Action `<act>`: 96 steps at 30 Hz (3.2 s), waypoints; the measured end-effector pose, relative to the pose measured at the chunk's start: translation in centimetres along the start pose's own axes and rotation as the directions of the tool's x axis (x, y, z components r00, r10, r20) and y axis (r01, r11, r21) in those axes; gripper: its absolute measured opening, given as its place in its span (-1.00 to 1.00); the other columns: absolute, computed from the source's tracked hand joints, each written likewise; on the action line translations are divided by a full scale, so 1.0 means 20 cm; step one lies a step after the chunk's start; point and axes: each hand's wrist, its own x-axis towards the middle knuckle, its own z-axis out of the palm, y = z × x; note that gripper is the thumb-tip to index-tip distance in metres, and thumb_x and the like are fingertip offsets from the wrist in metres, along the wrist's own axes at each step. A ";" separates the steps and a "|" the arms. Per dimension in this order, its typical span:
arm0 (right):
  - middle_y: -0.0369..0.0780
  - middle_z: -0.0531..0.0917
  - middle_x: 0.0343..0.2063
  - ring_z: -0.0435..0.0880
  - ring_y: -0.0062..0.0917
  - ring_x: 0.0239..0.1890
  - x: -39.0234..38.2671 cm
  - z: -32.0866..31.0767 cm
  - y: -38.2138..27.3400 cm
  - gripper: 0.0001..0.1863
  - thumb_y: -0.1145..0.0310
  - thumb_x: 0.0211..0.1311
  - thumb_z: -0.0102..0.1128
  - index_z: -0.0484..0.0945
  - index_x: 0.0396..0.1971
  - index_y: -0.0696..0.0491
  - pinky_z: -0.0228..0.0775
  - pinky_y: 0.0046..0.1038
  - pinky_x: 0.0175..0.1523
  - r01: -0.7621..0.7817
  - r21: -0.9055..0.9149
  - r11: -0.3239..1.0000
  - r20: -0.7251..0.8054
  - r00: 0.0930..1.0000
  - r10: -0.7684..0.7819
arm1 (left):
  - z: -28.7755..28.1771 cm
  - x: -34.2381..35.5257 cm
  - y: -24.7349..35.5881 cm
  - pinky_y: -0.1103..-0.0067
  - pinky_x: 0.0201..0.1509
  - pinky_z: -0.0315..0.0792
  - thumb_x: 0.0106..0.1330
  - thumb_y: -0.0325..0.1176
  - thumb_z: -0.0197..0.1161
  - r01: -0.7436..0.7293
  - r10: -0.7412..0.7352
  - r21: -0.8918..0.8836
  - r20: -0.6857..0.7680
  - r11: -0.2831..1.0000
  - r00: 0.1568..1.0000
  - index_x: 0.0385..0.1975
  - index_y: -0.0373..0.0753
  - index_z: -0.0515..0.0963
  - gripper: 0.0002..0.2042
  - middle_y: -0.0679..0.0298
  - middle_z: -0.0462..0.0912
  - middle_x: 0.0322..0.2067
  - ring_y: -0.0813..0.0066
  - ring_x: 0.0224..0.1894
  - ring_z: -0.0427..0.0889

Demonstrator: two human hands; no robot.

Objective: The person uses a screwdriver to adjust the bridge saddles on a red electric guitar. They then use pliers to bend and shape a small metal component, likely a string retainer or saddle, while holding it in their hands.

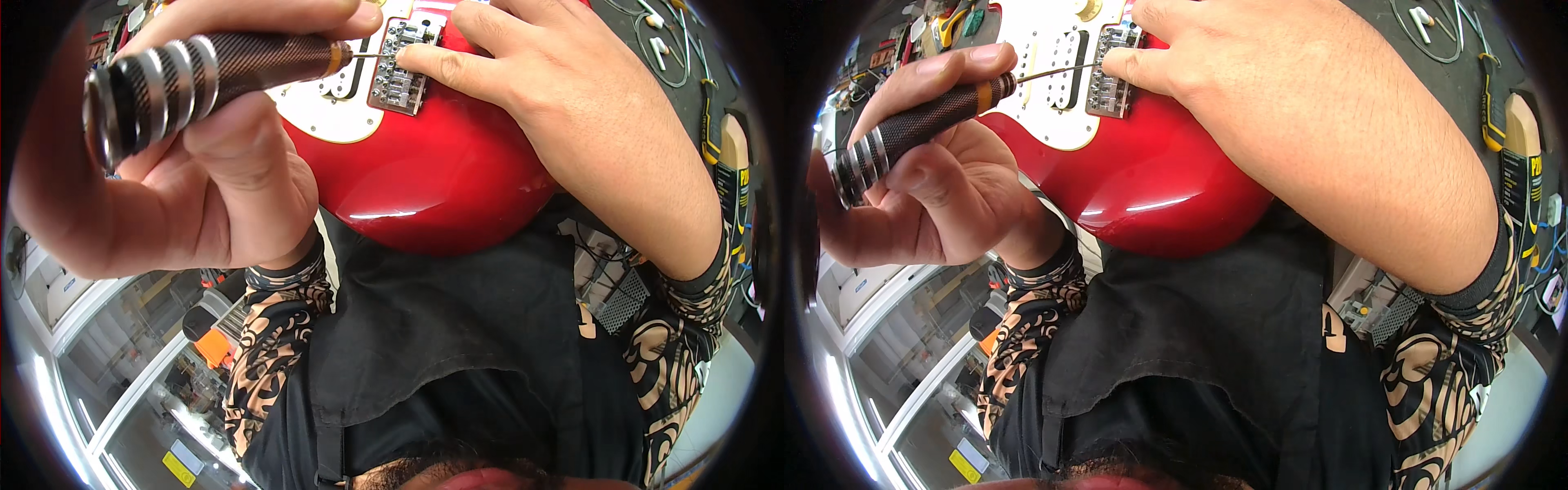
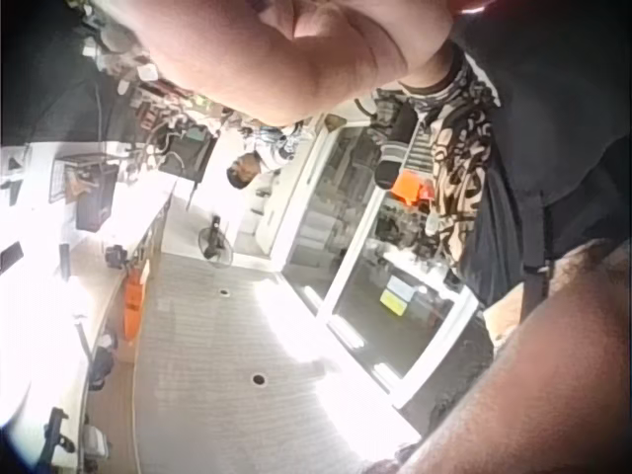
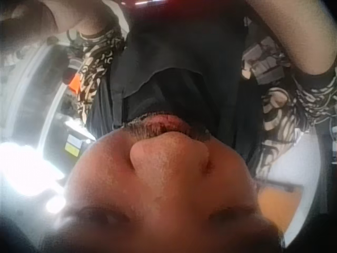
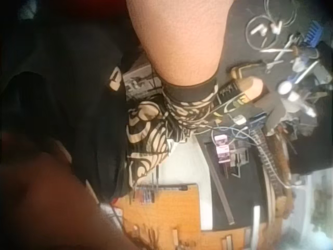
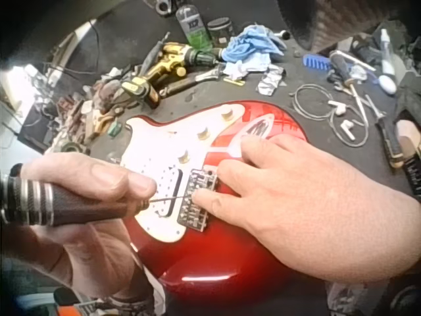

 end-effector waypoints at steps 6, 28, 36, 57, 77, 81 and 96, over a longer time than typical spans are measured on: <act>-0.15 0.64 0.00 0.56 -0.32 0.09 0.02 0.00 0.01 -0.51 0.37 0.43 0.18 0.58 0.33 0.12 0.46 -0.33 0.23 0.002 0.011 1.000 -0.031 1.000 -0.002 | -0.02 0.04 -0.04 0.19 -0.30 0.89 0.67 -0.34 0.20 -0.034 0.033 0.011 0.044 0.999 0.998 0.55 -0.06 0.06 -0.42 -0.39 0.69 -0.13 -0.16 -0.30 0.84; -0.14 0.65 0.00 0.57 -0.31 0.10 -0.04 0.06 0.00 -0.50 0.37 0.44 0.17 0.58 0.34 0.12 0.46 -0.33 0.25 0.009 0.013 1.000 -0.093 0.996 -0.007 | -0.07 0.05 -0.04 0.40 -0.27 0.83 0.48 -0.44 0.47 -0.094 0.085 0.147 0.068 0.985 0.994 0.50 -0.20 0.24 -0.32 -0.25 0.77 -0.18 0.12 -0.38 0.82; -0.14 0.65 0.00 0.57 -0.31 0.10 -0.02 0.05 0.01 -0.50 0.38 0.45 0.17 0.58 0.35 0.11 0.46 -0.32 0.26 0.017 0.016 1.000 -0.080 0.997 -0.016 | -0.12 0.09 -0.05 0.45 -0.27 0.81 0.53 -0.30 0.45 -0.120 0.124 0.115 -0.026 0.986 0.992 0.41 -0.32 0.24 -0.38 -0.17 0.76 -0.27 0.21 -0.41 0.79; -0.13 0.66 0.00 0.57 -0.31 0.12 0.06 0.04 0.01 -0.50 0.38 0.46 0.16 0.58 0.36 0.11 0.45 -0.32 0.28 0.008 0.013 1.000 -0.067 0.998 -0.007 | -0.18 0.09 -0.15 0.54 -0.21 0.79 0.50 -0.42 0.47 -0.021 0.025 0.085 -0.041 0.996 0.999 0.37 -0.47 0.30 -0.41 -0.20 0.79 -0.24 0.23 -0.36 0.83; -0.12 0.66 0.00 0.58 -0.30 0.12 0.07 0.02 0.02 -0.50 0.39 0.47 0.15 0.58 0.37 0.10 0.45 -0.31 0.29 0.007 -0.004 1.000 -0.049 0.999 -0.008 | -0.11 0.14 -0.08 0.27 -0.28 0.85 0.44 -0.60 0.42 -0.054 0.049 0.059 0.073 0.997 0.996 0.42 -0.28 0.30 -0.39 -0.19 0.78 -0.21 -0.01 -0.35 0.83; -0.12 0.66 0.00 0.58 -0.30 0.13 0.06 0.00 0.03 -0.50 0.39 0.47 0.15 0.58 0.37 0.10 0.45 -0.31 0.30 0.023 0.006 1.000 -0.026 0.999 -0.023 | -0.08 0.16 -0.06 0.24 -0.25 0.85 0.52 -0.51 0.37 -0.029 0.028 0.008 0.109 1.000 0.994 0.42 -0.34 0.26 -0.44 -0.26 0.77 -0.22 -0.07 -0.35 0.85; -0.11 0.66 0.01 0.59 -0.29 0.14 0.09 -0.07 0.05 -0.51 0.40 0.49 0.13 0.59 0.37 0.08 0.44 -0.30 0.31 0.026 0.066 0.997 0.080 0.996 -0.031 | -0.07 0.06 -0.10 0.40 -0.26 0.72 0.41 -0.55 0.51 -0.074 0.077 0.033 -0.098 0.997 0.992 0.10 -0.38 0.38 -0.57 -0.14 0.72 -0.19 0.26 -0.38 0.75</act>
